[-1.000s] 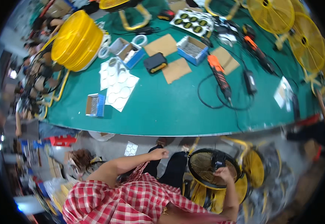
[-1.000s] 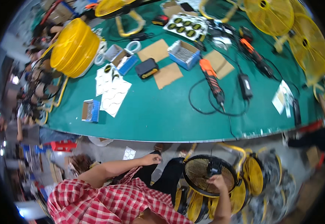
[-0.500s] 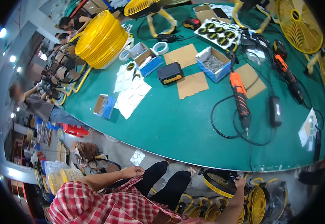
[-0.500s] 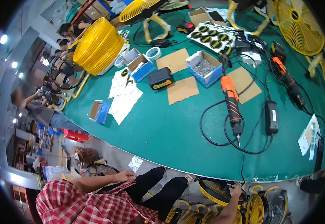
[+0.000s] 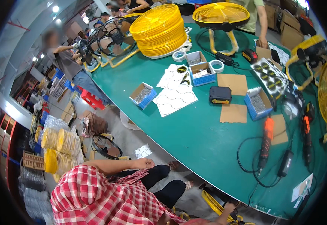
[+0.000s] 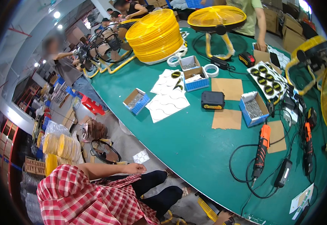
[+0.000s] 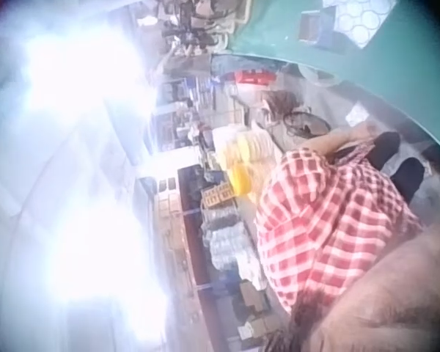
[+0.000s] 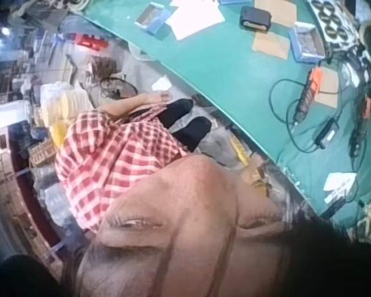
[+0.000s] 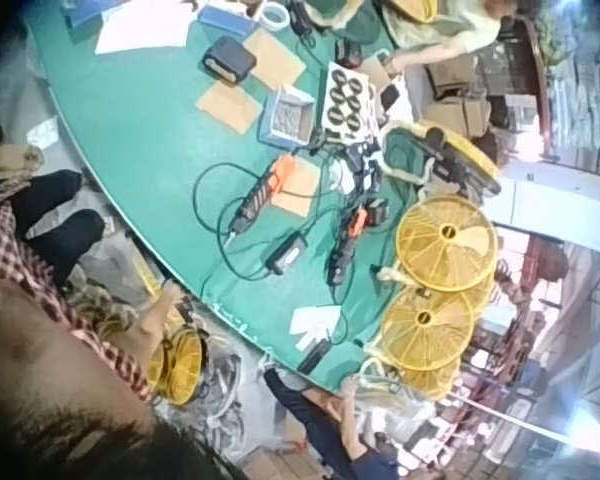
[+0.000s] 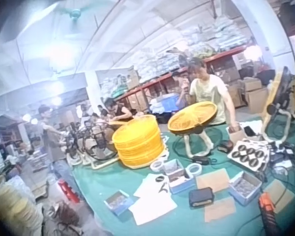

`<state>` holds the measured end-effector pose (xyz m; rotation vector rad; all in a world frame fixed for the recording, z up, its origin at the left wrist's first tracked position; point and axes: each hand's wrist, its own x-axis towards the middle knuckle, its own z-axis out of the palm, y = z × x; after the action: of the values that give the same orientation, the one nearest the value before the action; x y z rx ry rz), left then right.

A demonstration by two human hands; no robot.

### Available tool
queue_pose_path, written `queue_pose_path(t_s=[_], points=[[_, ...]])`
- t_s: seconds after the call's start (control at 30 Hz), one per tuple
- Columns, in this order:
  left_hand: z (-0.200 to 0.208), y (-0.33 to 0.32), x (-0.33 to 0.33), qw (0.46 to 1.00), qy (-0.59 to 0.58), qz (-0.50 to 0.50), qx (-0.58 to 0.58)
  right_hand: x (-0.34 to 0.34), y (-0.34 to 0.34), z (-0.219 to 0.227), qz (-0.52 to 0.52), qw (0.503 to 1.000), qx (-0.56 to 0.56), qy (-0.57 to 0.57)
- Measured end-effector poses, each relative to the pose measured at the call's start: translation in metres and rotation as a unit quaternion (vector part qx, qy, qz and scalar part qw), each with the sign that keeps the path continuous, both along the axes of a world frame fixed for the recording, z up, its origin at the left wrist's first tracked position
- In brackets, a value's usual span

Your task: The recorder is assembling multiple industrial-style floor fans, attaching the cages and tightening screws with a power drill.

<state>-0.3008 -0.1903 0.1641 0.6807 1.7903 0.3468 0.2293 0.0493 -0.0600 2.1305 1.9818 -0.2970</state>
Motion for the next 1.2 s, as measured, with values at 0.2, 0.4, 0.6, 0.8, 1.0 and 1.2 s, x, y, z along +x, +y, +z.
queue_pose_path(t_s=[0.2,0.4,0.6,0.8,1.0,1.2], points=[[0.032,-0.005,-0.008,0.998,0.04,-0.046,0.027,-0.019,0.011,0.065,0.077,0.989,0.078,0.102],[0.057,-0.029,-0.072,0.964,0.19,0.059,0.177,-0.096,0.021,0.162,0.098,0.965,0.064,0.234],[0.089,-0.048,-0.249,0.799,0.333,0.407,0.293,-0.191,-0.025,0.243,0.08,0.932,0.035,0.352],[0.104,-0.063,-0.545,0.683,0.337,0.542,0.354,-0.343,-0.065,0.306,0.038,0.904,0.017,0.426],[0.156,0.008,-0.782,0.605,0.121,0.661,0.427,-0.489,-0.068,0.361,-0.014,0.93,-0.078,0.358],[0.165,0.03,-0.924,0.564,0.053,0.73,0.383,-0.556,-0.076,0.381,-0.006,0.916,-0.147,0.374]])
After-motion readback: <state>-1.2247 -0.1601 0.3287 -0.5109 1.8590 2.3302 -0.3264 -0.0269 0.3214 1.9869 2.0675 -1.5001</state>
